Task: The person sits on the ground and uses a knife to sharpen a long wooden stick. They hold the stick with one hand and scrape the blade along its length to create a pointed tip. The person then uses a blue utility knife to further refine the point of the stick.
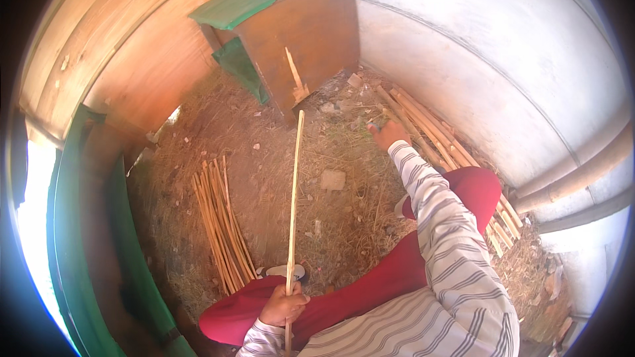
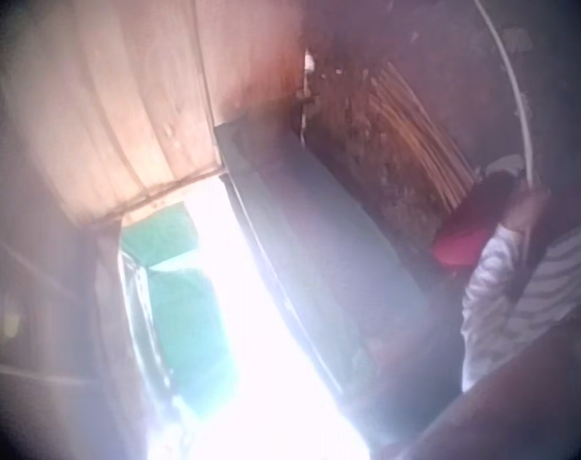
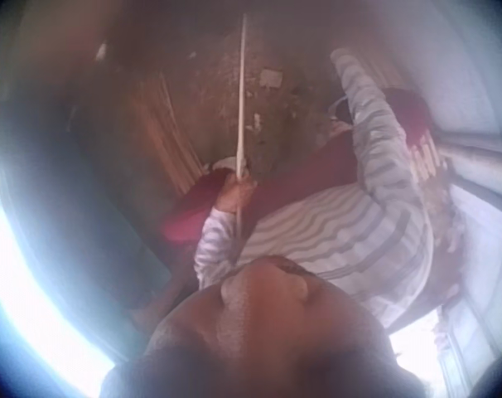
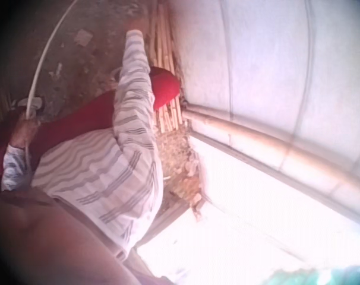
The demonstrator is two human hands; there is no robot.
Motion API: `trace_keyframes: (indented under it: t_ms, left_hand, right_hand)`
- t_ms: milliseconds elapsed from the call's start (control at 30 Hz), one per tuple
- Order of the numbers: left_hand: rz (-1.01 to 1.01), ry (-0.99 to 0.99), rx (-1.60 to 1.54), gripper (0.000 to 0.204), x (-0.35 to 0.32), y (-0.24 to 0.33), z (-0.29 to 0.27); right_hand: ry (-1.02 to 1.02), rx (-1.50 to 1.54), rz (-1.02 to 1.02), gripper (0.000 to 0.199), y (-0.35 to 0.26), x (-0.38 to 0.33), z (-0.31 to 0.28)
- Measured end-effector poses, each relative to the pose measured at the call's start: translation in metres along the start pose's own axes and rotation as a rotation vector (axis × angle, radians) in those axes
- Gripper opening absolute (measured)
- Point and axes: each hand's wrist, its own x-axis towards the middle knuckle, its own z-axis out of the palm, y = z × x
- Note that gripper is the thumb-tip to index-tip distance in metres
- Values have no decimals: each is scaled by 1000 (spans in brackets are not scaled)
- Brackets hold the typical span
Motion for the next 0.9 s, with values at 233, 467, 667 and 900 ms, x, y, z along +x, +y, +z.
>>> trace_keyframes:
  t_ms: [233,467,667,900]
  left_hand:
    - [-38,19,-13,29,38,15,10]
    - [-43,27,-60,29,57,16,0]
    - [2,69,-15,29,61,15,-1]
    - [-23,60,-32,27,70,15,-4]
  right_hand:
    - [-269,-781,-560,36,-48,-98,8]
    - [-64,-417,-777,42,-53,-181,7]
    - [-194,-406,-688,51,-42,-184,21]
    - [-369,45,-903,51,-68,-208,44]
